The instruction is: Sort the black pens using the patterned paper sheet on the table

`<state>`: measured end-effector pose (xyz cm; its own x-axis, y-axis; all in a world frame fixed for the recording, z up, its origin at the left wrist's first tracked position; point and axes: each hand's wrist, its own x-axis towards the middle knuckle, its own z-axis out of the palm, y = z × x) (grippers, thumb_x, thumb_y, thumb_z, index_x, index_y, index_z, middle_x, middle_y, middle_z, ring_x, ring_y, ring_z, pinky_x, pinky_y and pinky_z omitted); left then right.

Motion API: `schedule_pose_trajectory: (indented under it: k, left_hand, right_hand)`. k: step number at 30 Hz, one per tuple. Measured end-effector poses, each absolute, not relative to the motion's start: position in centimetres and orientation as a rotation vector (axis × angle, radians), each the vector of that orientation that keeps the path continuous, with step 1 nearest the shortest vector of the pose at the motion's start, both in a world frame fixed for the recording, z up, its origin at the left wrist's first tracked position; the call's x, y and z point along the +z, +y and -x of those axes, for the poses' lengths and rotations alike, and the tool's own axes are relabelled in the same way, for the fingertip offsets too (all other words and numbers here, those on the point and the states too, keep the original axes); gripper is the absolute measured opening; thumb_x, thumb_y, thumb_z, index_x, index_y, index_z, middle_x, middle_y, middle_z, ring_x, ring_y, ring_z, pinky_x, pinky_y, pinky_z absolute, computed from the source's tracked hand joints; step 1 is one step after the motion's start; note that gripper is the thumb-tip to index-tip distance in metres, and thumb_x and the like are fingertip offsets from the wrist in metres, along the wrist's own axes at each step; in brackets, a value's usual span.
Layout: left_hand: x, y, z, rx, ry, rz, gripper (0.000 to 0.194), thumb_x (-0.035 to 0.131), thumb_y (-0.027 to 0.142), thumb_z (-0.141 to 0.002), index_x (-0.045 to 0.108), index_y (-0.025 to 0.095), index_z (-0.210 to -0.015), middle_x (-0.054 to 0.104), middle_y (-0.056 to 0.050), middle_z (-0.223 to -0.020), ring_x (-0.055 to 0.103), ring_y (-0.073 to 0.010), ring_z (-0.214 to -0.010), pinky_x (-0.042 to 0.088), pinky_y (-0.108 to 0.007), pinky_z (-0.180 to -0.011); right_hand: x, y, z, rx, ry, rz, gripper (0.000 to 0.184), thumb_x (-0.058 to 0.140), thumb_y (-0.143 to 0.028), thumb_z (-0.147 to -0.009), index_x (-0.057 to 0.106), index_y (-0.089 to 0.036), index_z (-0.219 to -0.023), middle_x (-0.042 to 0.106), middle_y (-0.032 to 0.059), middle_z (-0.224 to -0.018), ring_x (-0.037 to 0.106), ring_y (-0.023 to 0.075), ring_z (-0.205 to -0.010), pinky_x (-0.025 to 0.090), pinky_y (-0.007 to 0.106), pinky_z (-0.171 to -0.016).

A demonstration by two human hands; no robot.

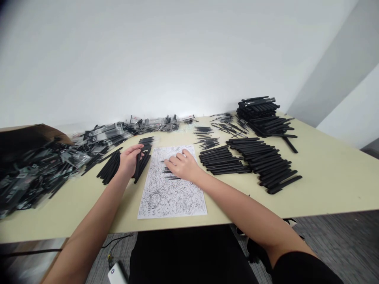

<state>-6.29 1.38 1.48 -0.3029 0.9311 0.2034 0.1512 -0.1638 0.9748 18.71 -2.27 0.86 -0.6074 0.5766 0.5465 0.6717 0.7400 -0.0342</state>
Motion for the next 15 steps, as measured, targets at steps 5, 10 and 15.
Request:
schedule_pose_trajectory:
  k: [5,10,15]
  left_hand:
    - [2.2,0.9,8.2,1.298,2.017,-1.805,0.033,0.051,0.021,-0.077,0.075,0.018,-0.099,0.054,0.002,-0.048,0.051,-0.0163,-0.048,0.044,-0.03,-0.059]
    - [1.7,1.2,9.3,1.051,2.086,-2.204,0.039,0.044,0.011,-0.077,0.076,0.02,-0.097,0.075,-0.009,-0.091,0.066,-0.0275,-0.084,0.049,-0.039,-0.082]
    - [0.5,1.5,9.7,0.82,2.137,-2.397,0.047,0.044,0.007,-0.072,0.074,0.023,-0.104,0.074,-0.008,-0.107,0.066,-0.0289,-0.095,0.049,-0.041,-0.085]
  right_hand:
    - [0.5,-1.6,-19.1,-0.393,-2.393,1.303,0.029,0.039,-0.022,-0.095,0.068,-0.018,-0.095,0.068,0.0094,-0.094,0.052,0.0215,-0.085,0.027,0.039,-0.081]
    - [1.2,-1.0,-20.2,-0.358,-2.337,1.684,0.028,0.042,-0.019,-0.09,0.068,-0.014,-0.099,0.068,0.0141,-0.1,0.056,0.0268,-0.093,0.026,0.042,-0.083]
    - [1.7,-0.3,-21.9,-0.285,-2.23,2.006,0.029,0.045,-0.011,-0.084,0.071,-0.014,-0.096,0.067,0.0169,-0.102,0.059,0.0289,-0.095,0.027,0.044,-0.084]
